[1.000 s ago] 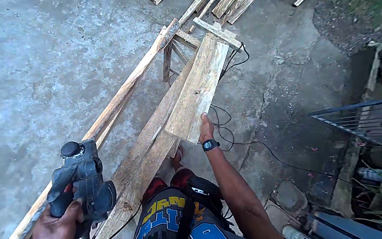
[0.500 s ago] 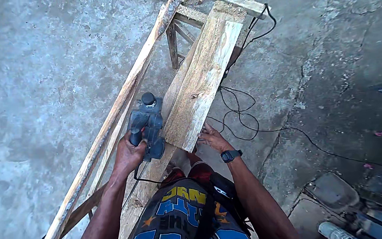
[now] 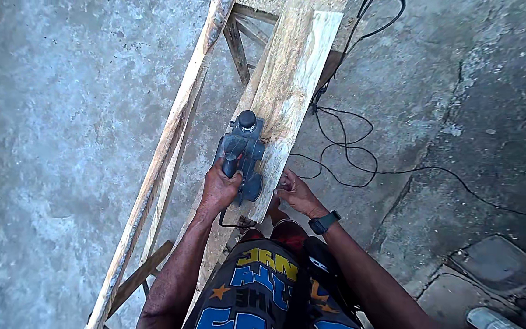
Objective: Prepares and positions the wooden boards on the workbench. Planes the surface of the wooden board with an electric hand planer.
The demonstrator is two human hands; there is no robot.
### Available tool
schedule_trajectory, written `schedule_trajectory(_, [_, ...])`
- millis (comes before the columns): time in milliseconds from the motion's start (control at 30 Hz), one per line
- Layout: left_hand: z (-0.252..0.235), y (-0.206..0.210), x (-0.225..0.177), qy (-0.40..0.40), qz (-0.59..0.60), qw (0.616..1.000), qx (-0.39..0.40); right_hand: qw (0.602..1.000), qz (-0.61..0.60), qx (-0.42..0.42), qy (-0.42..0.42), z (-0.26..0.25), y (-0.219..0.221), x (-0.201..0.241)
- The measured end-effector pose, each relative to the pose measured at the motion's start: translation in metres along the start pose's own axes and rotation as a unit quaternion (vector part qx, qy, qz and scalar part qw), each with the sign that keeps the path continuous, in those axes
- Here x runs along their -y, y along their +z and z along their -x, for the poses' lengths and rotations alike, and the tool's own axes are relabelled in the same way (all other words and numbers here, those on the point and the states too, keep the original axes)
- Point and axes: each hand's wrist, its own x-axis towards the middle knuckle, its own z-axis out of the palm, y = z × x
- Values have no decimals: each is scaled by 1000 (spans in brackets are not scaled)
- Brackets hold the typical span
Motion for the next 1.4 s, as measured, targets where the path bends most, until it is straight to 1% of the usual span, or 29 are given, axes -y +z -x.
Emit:
schedule_trajectory(167, [-15, 3, -14, -6, 5, 1000, -6, 999, 30, -11, 4, -7, 0, -1])
schedule_trajectory(333, [-42, 12, -39, -16, 0, 1000, -3, 996, 75, -27, 34, -10, 5, 2])
schedule_trajectory(467, [-61, 18, -57, -4, -11, 1000, -3, 992, 105, -32, 64, -10, 7, 12])
schedule_trajectory(600, [-74, 22, -69, -3, -1, 1000, -5, 988, 130, -44, 64, -11, 9, 12])
schedule_trajectory(767, [-91, 29, -85, -6, -12, 1000, 3, 987, 137, -51, 63, -8, 11, 17])
schedule_trajectory(933, [-114, 35, -101, 21, -17, 1000, 8, 988, 128, -49, 70, -10, 12, 18])
schedule_trajectory(1067, [-130, 35, -116, 27, -12, 999, 22, 987, 135, -41, 77, -11, 9, 17])
schedule_trajectory(1233, [-157, 39, -132, 35, 12, 999, 20, 987, 133, -18, 94, -12, 5, 24])
schedule_trajectory(1333, [-172, 42, -144, 32, 13, 999, 15, 988, 126, -19, 83, -12, 5, 24])
schedule_trajectory(1400, [-190, 45, -149, 45, 16, 999, 6, 986, 146, -17, 79, -12, 5, 24])
